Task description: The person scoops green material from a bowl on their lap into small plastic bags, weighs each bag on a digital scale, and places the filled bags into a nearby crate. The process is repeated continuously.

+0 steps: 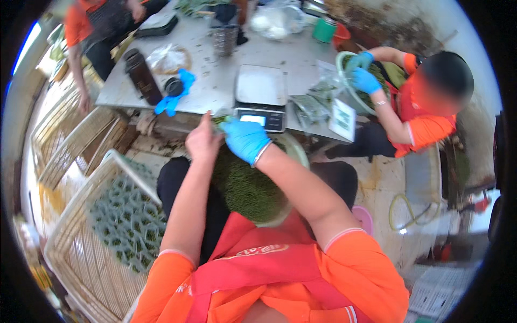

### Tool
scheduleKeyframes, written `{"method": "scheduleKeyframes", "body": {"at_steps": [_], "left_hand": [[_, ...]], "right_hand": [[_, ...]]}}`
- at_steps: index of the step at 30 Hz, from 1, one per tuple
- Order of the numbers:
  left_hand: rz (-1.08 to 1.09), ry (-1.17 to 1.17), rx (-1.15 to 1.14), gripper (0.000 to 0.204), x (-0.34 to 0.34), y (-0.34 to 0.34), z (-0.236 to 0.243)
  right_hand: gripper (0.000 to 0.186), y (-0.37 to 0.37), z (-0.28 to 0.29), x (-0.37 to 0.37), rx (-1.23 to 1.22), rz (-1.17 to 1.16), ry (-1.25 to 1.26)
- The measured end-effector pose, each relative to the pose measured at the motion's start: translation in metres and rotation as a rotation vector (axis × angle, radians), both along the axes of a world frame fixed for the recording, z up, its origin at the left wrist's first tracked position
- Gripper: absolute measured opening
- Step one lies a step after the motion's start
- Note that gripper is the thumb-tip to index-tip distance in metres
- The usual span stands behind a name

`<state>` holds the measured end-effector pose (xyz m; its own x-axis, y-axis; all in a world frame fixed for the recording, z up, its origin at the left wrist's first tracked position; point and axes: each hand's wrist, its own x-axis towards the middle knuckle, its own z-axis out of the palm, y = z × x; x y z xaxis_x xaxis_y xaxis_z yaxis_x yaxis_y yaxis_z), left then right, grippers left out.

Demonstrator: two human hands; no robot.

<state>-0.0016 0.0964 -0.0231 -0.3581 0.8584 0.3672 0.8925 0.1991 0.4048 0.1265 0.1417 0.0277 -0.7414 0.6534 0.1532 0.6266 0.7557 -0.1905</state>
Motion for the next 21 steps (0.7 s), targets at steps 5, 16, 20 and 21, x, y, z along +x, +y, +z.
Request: {"method": "scheduleKeyframes", "body": {"at_steps": [5,16,20,21], "left_hand": [[-0.001,0.010,-0.027,0.065,0.001,0.000,0.007],[0.067,-0.518,-0.005,0.058,0.001,0.001,0.001],[0.047,-0.825,0.194,0.061,-0.014,0.006,-0.017],[0.049,-0.840,0.196,0.062,-0.013,0.006,-0.013]], "right_hand": [[0.022,-0.016,0.020,-0.001,-0.016,0.029,0.196],[0.023,0.021,0.063,0.080,-0.765,-0.043,0.903],[0.022,0.127,0.058,0.182,-0.229,-0.499,1.006],[0.022,0.158,0.044,0.211,0.228,-0.496,0.714]]}}
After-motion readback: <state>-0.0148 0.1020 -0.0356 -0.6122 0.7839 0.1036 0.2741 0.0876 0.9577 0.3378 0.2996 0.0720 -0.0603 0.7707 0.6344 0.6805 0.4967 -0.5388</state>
